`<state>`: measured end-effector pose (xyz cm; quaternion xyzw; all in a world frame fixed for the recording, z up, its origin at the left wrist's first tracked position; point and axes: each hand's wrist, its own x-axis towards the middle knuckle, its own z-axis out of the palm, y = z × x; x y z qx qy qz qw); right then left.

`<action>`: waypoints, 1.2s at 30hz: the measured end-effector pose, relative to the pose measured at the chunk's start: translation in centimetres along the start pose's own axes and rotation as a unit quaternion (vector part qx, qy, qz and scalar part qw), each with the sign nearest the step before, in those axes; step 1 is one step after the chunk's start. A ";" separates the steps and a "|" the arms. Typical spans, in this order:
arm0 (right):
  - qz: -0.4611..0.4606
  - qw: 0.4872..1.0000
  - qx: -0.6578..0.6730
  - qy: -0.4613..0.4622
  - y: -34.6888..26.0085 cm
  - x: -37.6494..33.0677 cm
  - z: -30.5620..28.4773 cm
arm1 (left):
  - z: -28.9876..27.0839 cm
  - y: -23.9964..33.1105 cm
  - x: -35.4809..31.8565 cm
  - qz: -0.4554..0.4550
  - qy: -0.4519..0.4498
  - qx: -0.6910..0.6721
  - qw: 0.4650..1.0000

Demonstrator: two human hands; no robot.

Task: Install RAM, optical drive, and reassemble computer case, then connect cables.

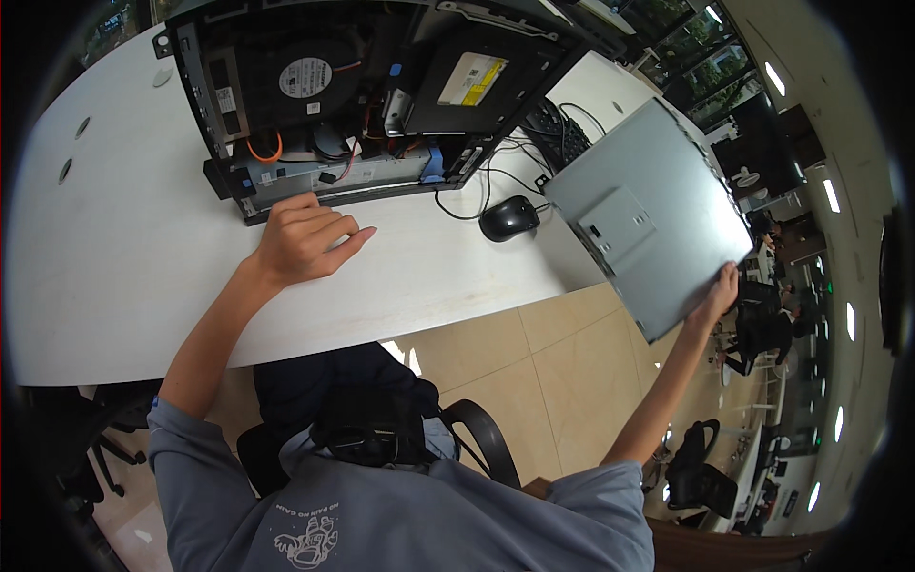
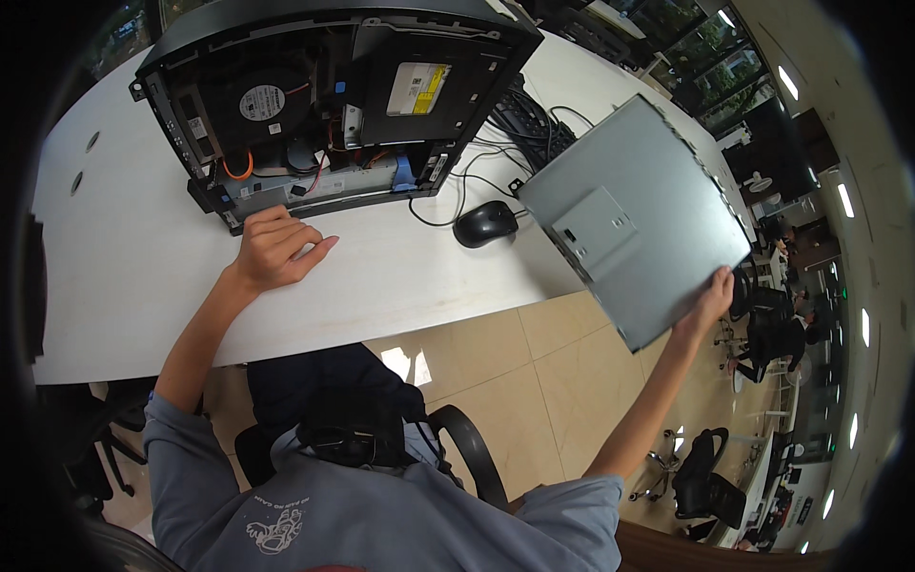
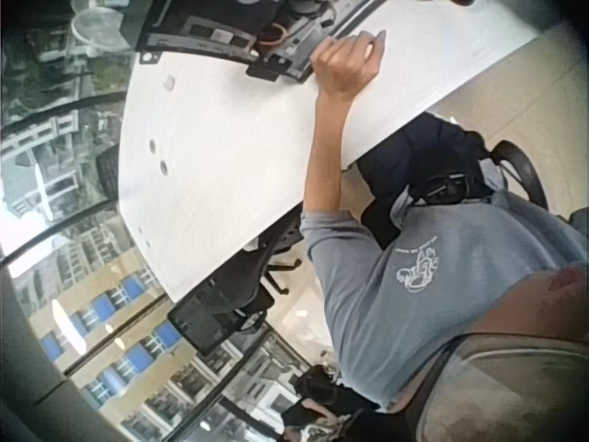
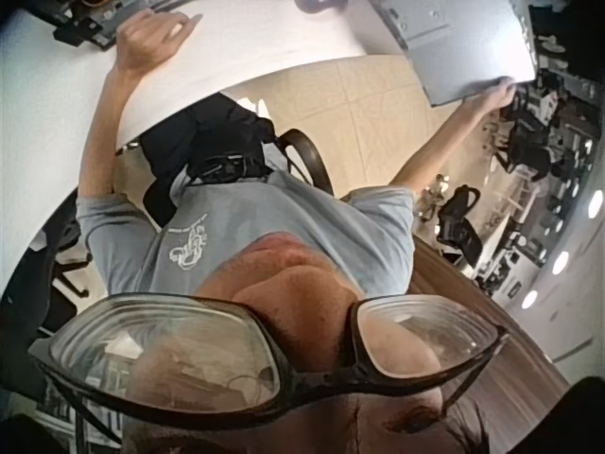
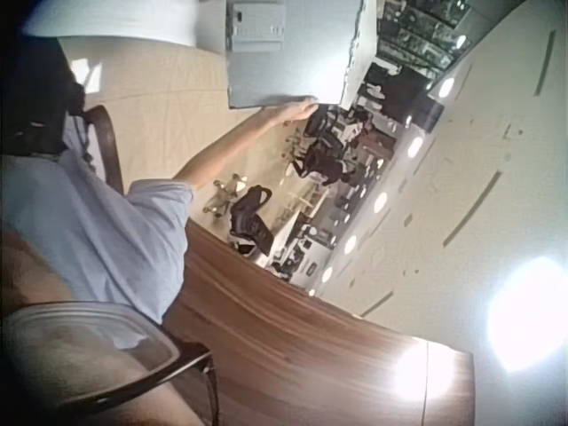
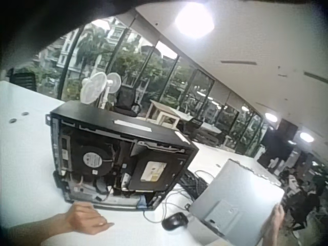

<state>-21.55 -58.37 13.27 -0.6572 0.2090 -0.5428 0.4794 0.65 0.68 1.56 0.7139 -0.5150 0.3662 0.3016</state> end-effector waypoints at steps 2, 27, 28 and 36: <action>0.072 0.997 0.010 0.037 -2.2 -2.1 -1.9 | -0.5 0.7 0.6 0.012 -0.013 0.007 1.000; 0.365 0.848 0.136 -0.358 -8.6 -20.8 9.5 | -7.4 11.8 1.0 0.149 0.089 0.000 0.985; 0.358 0.832 0.143 -0.400 -8.9 -21.3 10.1 | -8.2 11.5 0.9 0.127 0.094 -0.008 0.987; 0.181 0.794 0.346 -0.466 -9.1 -21.9 15.7 | -11.5 8.9 1.2 -0.071 0.163 -0.101 0.979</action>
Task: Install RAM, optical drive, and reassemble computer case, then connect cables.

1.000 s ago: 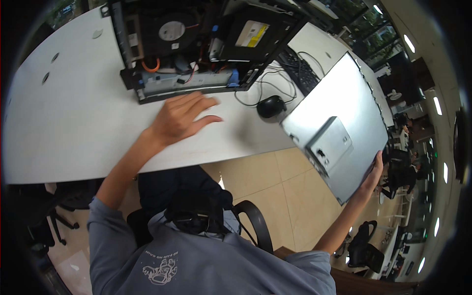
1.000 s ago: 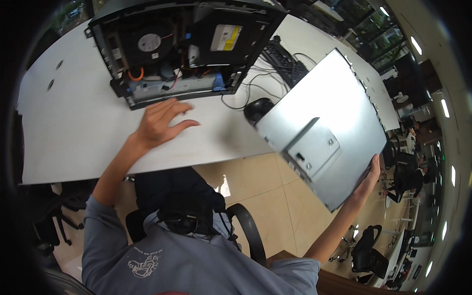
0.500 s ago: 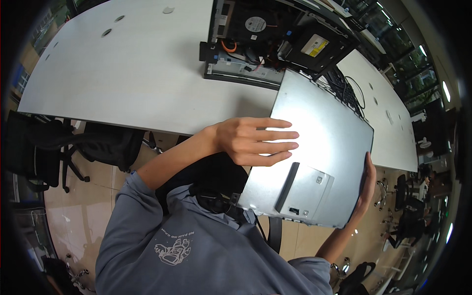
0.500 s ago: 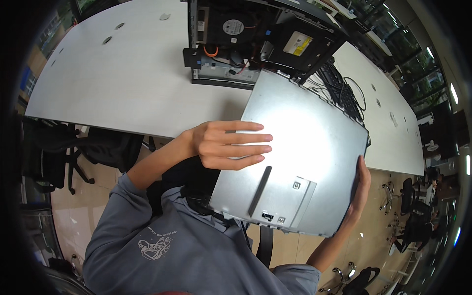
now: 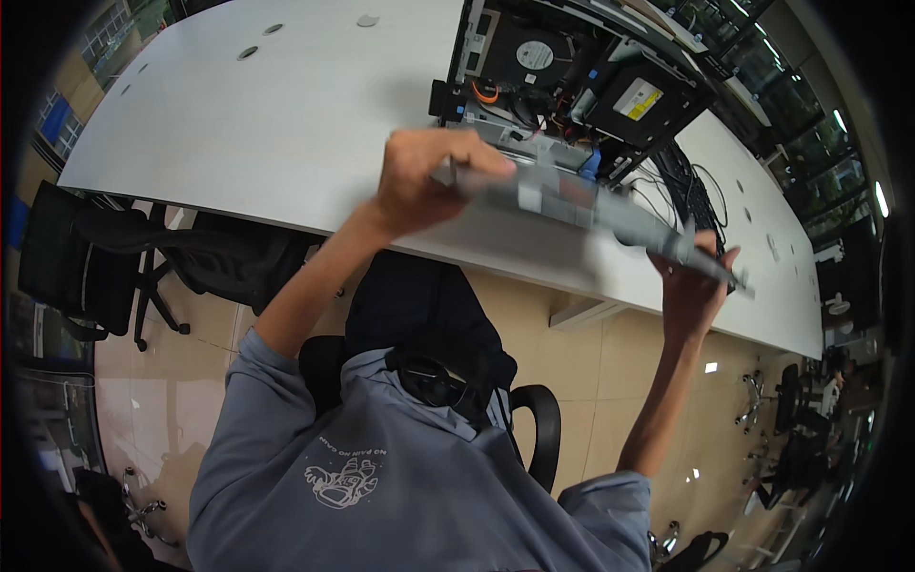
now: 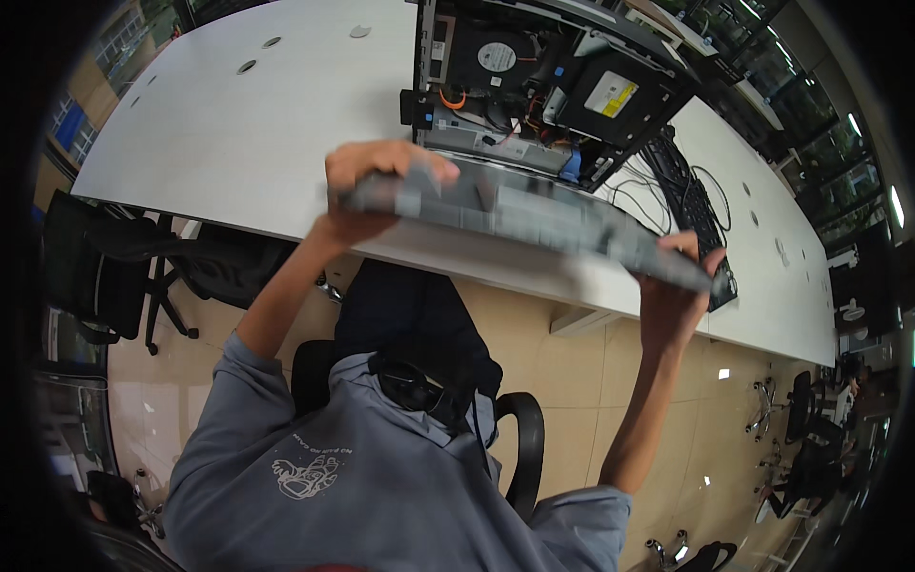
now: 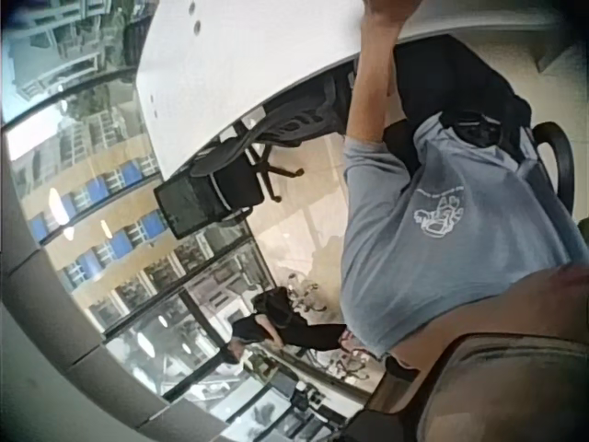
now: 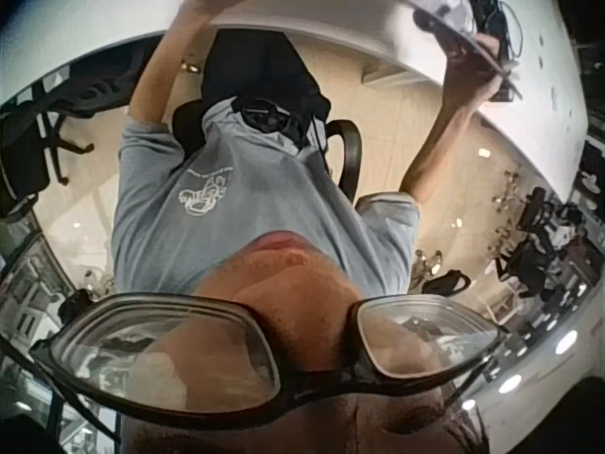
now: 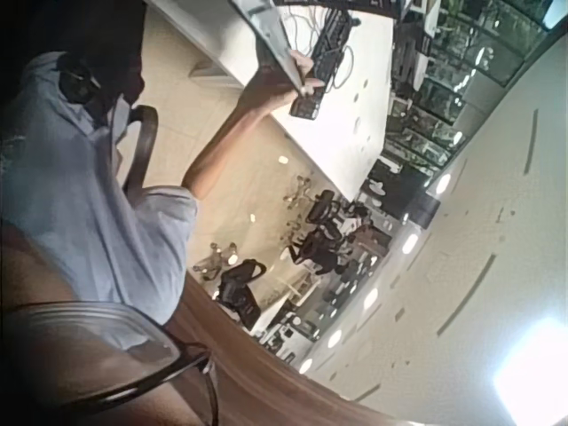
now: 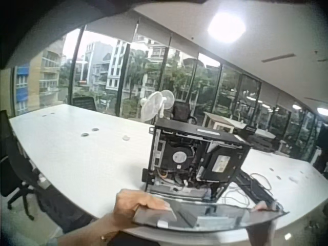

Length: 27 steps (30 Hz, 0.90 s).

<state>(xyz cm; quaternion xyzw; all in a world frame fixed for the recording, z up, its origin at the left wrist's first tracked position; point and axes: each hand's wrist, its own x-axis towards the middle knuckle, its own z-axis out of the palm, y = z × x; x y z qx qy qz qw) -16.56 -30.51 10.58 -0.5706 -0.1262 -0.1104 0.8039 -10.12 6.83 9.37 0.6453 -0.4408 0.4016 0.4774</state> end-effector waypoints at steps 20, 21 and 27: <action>-0.146 0.893 -0.425 0.020 1.1 11.2 2.0 | -1.5 -5.7 2.6 -0.140 0.004 0.319 0.937; -0.155 0.889 -0.429 0.031 1.0 11.5 2.2 | -1.4 -5.3 2.9 -0.155 0.012 0.329 0.931; -0.207 0.836 -0.506 0.044 0.5 11.9 2.0 | -1.4 -4.5 3.8 -0.160 -0.004 0.410 0.898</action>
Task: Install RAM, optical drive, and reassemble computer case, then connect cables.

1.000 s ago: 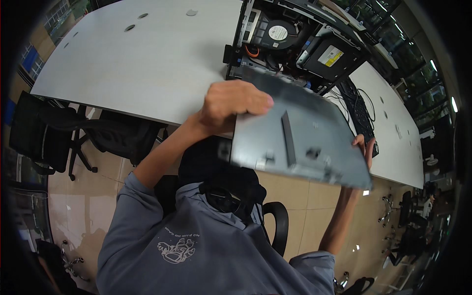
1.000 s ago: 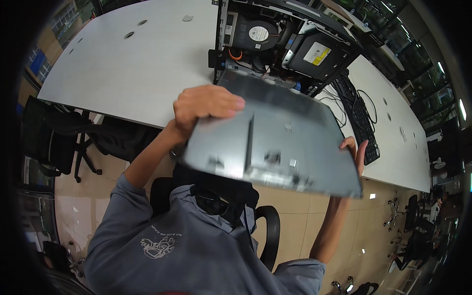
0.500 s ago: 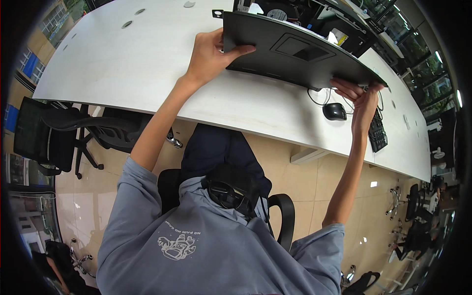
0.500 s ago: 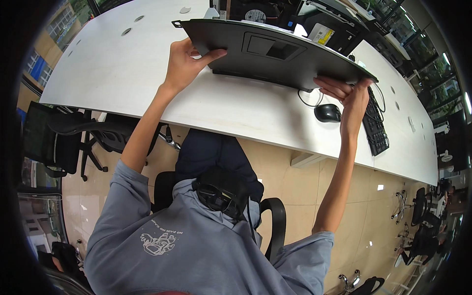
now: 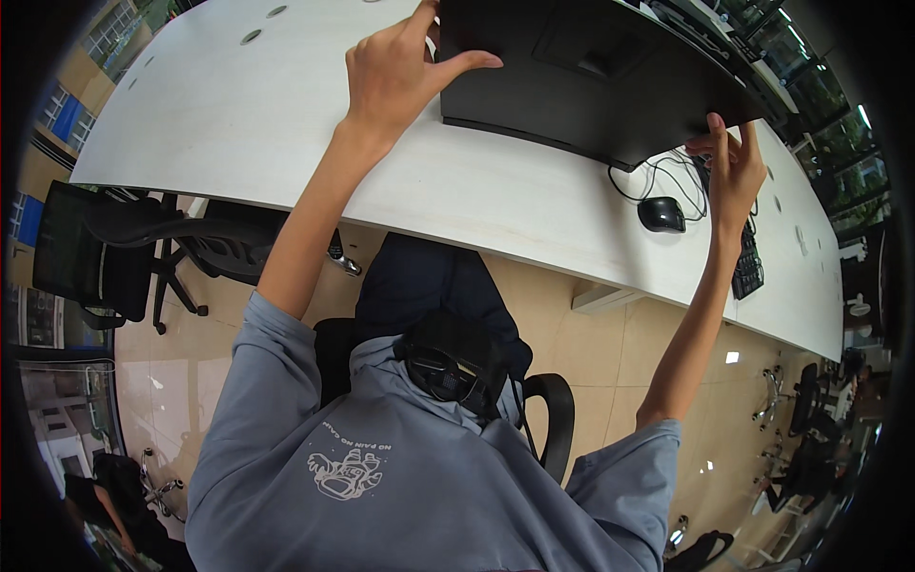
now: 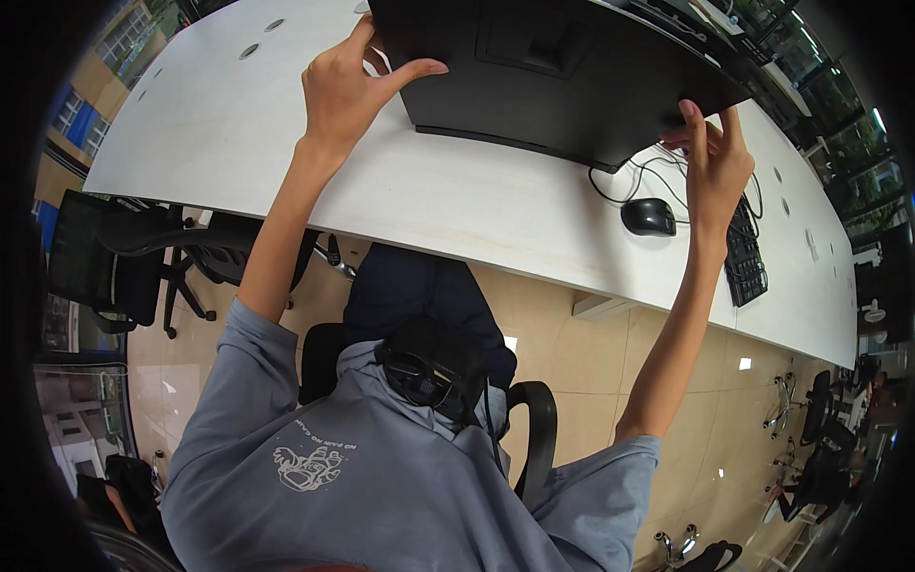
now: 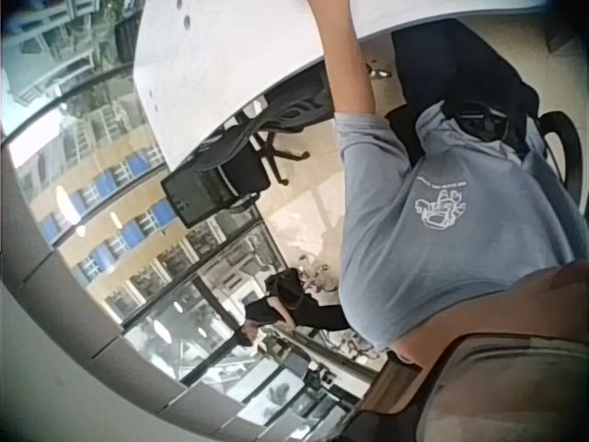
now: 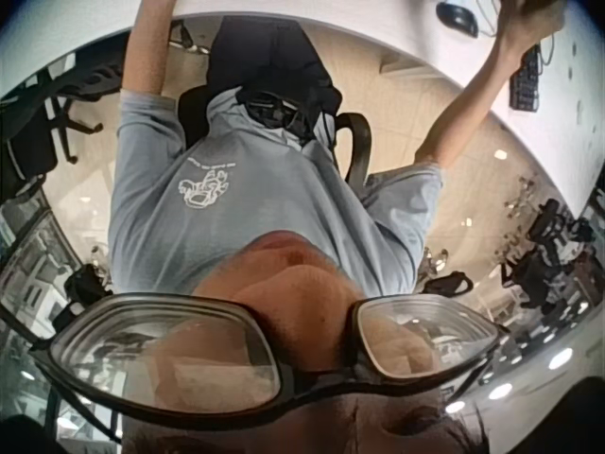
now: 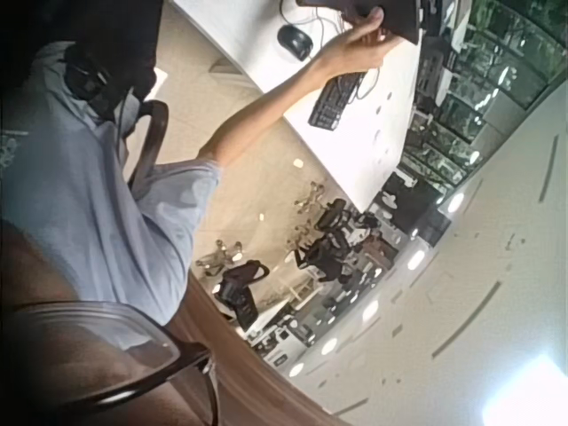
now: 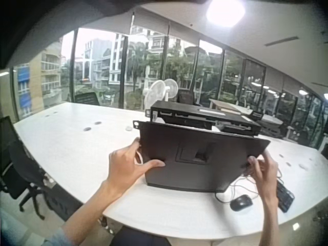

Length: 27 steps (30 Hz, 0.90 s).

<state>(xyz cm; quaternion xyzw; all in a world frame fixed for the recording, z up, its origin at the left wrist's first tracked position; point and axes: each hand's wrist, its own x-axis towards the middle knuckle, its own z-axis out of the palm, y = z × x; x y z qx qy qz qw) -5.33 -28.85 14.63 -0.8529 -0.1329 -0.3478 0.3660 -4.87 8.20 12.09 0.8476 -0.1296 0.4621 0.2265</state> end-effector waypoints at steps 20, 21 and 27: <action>-0.065 0.995 -0.034 0.072 2.9 -1.8 -0.4 | 1.3 -2.6 -2.8 0.124 0.096 -0.039 0.987; -0.085 0.994 -0.028 0.065 3.1 -1.9 -0.3 | 1.3 -2.6 -2.8 0.125 0.096 -0.038 0.987; -0.067 0.996 -0.025 0.047 3.5 -1.7 -0.9 | 1.6 -2.2 -2.2 0.086 0.076 -0.137 0.984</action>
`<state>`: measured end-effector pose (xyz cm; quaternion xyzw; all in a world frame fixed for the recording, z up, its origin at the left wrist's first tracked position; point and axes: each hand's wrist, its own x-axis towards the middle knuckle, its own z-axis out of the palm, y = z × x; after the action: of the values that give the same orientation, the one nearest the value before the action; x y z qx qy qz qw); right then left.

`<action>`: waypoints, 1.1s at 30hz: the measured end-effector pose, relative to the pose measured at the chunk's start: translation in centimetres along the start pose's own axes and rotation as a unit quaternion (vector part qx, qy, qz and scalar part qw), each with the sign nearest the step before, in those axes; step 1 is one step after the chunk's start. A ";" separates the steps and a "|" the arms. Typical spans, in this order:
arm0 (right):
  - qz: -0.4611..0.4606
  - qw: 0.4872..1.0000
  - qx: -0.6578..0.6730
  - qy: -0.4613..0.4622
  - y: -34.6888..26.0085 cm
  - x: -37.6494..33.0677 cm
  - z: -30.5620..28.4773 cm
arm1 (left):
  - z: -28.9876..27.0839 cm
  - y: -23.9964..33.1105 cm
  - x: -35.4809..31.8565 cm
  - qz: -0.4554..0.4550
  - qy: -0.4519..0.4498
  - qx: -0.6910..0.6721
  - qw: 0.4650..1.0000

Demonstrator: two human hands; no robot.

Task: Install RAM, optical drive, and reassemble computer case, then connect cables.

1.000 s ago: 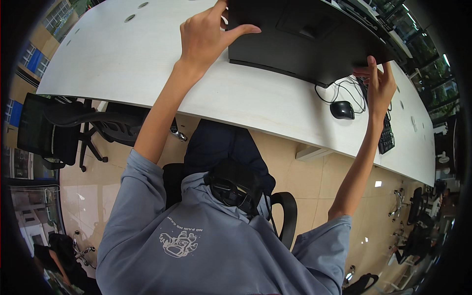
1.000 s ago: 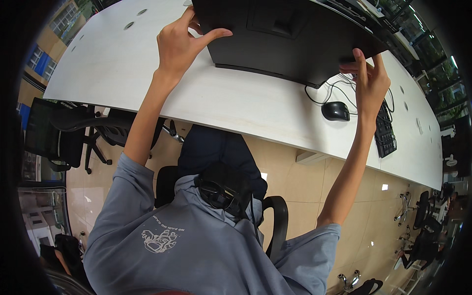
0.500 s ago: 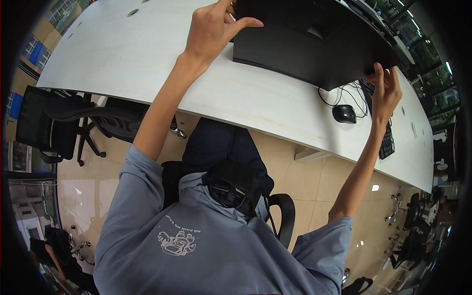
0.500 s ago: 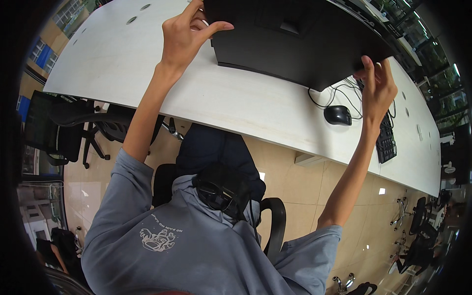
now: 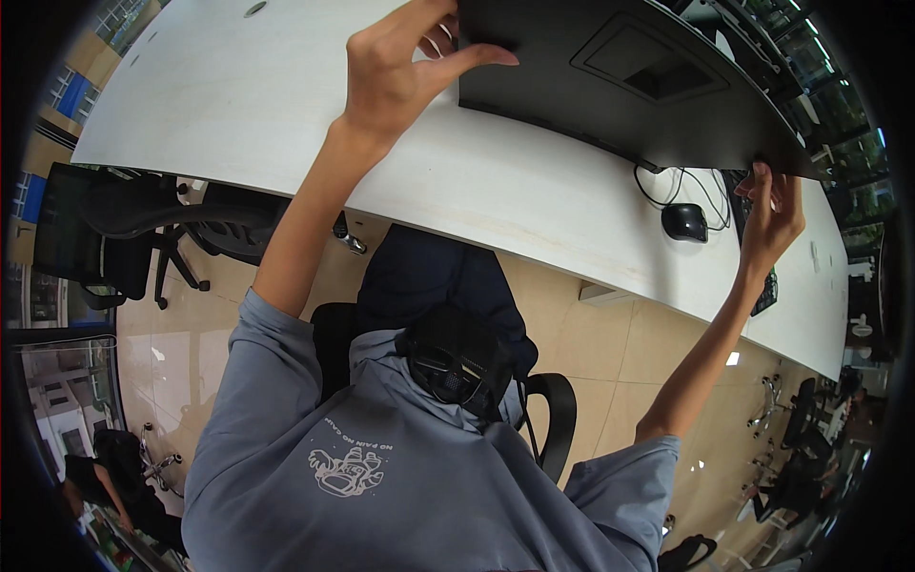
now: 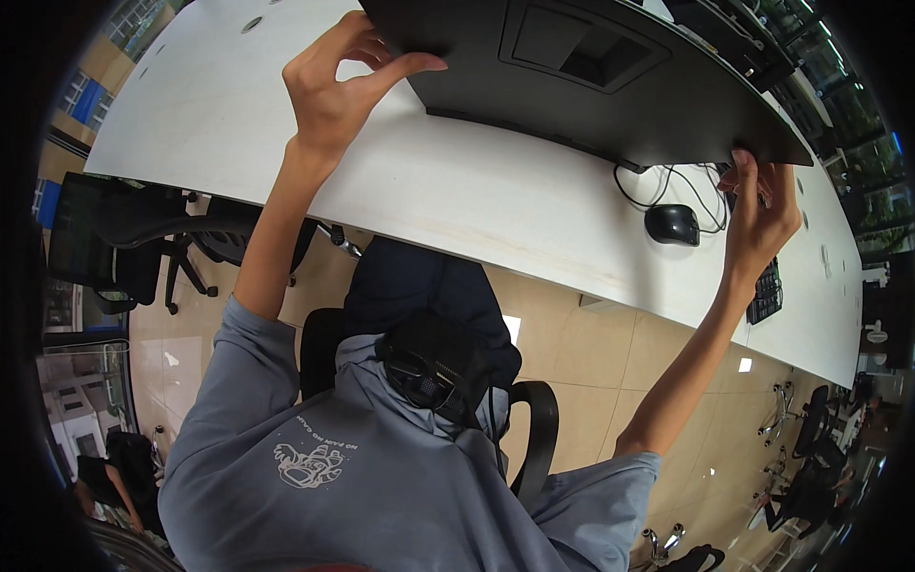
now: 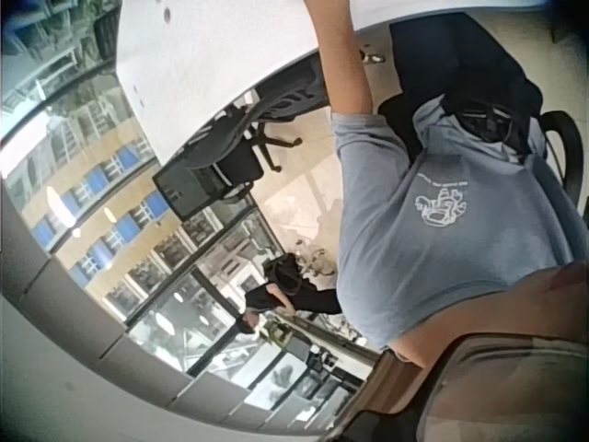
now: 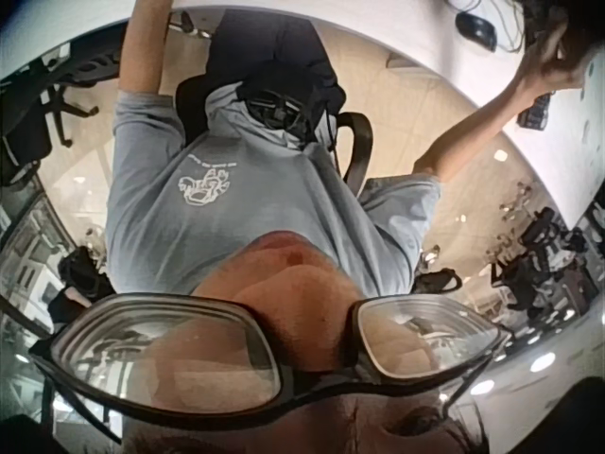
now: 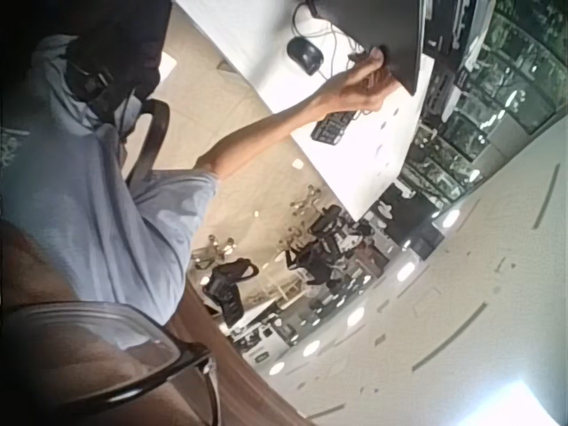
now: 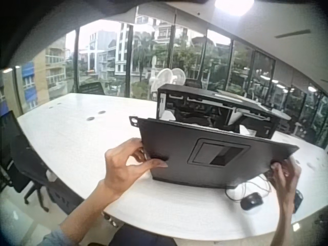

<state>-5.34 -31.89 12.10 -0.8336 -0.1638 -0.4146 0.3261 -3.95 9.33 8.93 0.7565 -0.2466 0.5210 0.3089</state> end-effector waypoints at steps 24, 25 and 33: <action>0.039 0.998 0.042 0.031 -1.2 2.5 2.9 | -0.7 -0.1 2.0 -0.081 -0.054 0.037 0.995; 0.019 0.999 0.038 0.030 -1.2 2.5 2.8 | -0.7 0.0 1.9 -0.076 -0.050 0.048 0.995; -0.045 0.997 -0.016 0.061 -1.2 0.1 -0.1 | 0.0 -0.2 -1.7 0.000 0.015 0.065 0.998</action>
<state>-6.02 -31.10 12.71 -0.8035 -0.1744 -0.4817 0.3032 -4.36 9.60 7.32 0.7673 -0.2078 0.5472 0.2621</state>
